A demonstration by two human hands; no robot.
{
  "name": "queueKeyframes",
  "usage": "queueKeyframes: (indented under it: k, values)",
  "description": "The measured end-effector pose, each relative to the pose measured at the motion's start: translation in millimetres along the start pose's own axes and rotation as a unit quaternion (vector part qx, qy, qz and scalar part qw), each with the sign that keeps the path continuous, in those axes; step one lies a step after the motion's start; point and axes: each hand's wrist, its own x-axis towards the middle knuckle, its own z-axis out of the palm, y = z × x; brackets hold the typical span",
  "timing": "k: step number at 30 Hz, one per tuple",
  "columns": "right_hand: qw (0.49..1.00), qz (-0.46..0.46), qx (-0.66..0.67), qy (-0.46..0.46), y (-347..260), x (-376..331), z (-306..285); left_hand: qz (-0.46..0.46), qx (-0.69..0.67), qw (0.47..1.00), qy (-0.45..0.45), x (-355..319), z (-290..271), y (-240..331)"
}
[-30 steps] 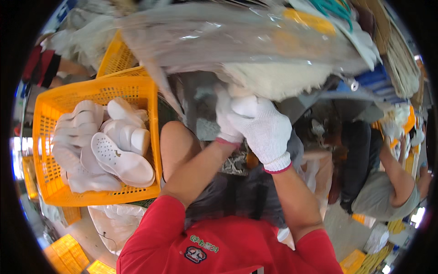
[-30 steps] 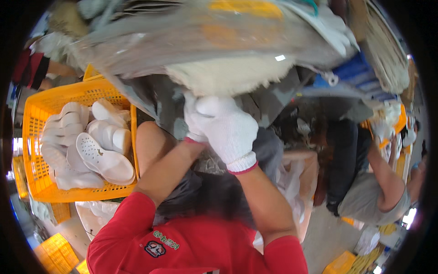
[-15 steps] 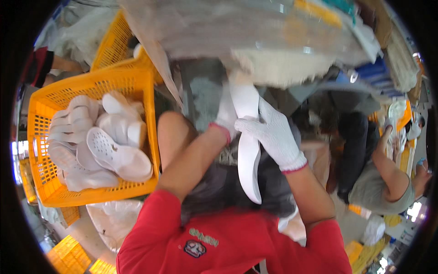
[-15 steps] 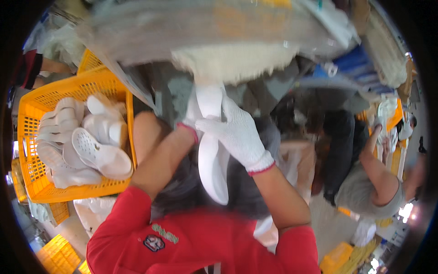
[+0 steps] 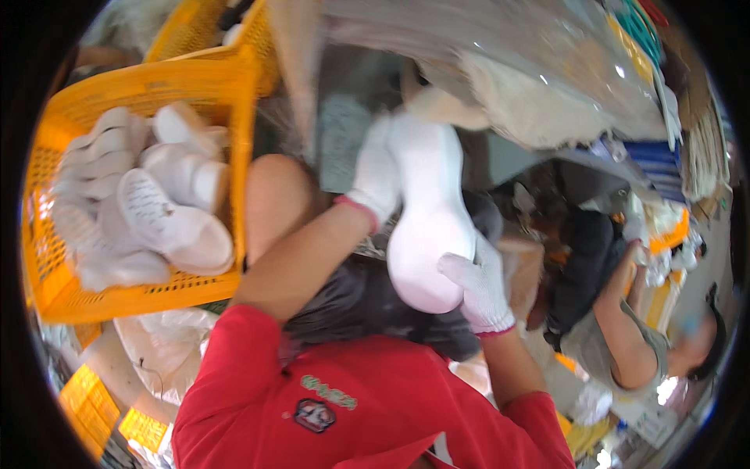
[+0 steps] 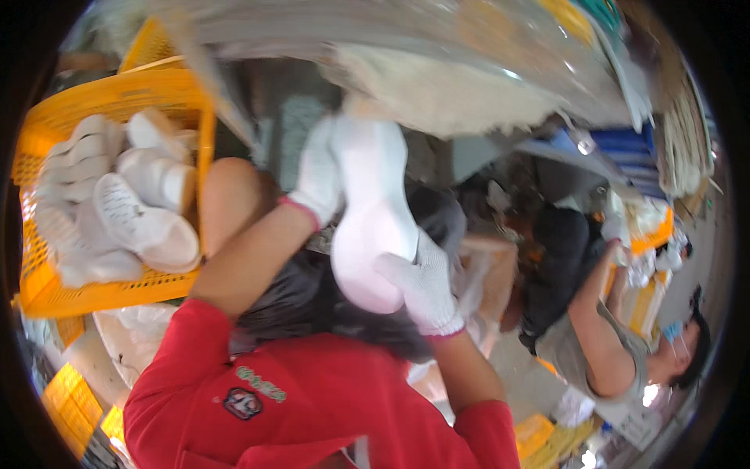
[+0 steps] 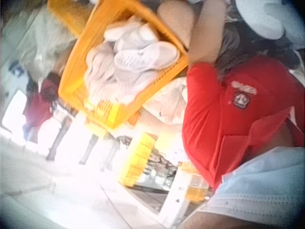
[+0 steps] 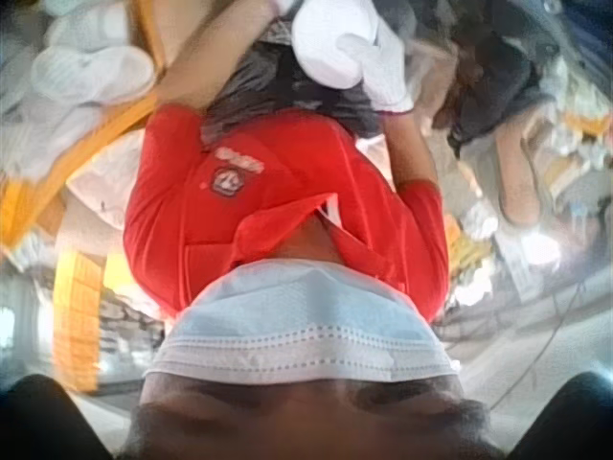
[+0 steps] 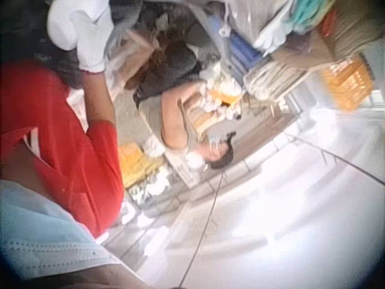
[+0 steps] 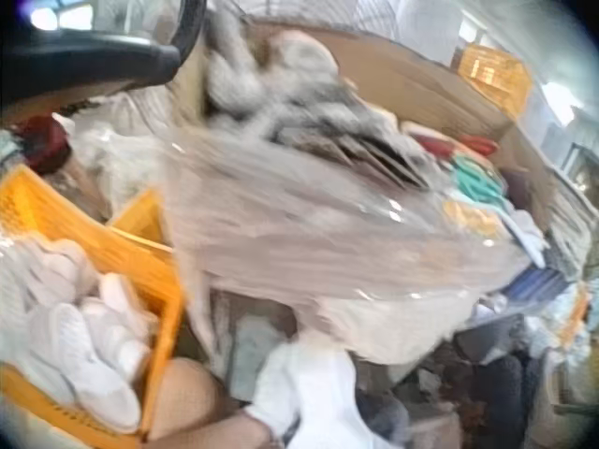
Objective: The person sits on the floor and repeatedly wipes white slipper soles with gloved hands, then places them into a yellow basket. The person handles multiple slippers one at a time, rubbing the soles and stacking them in the basket.
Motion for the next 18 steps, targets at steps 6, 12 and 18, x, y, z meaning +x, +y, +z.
queueKeyframes:
  k: [6, 12, 18]
  values:
    - [0.958, -0.002, 0.287, -0.018, 23, 8, -16, 0.163, 0.271, 0.943, -0.102, 32, 11, 19]
    - [0.987, -0.133, 0.083, 0.028, -66, 33, 27, 0.121, 0.331, 0.934, -0.062, 47, 3, 34]
    - [0.986, -0.019, 0.162, 0.037, -62, 23, 31, 0.182, 0.422, 0.888, -0.026, 51, -10, 12]
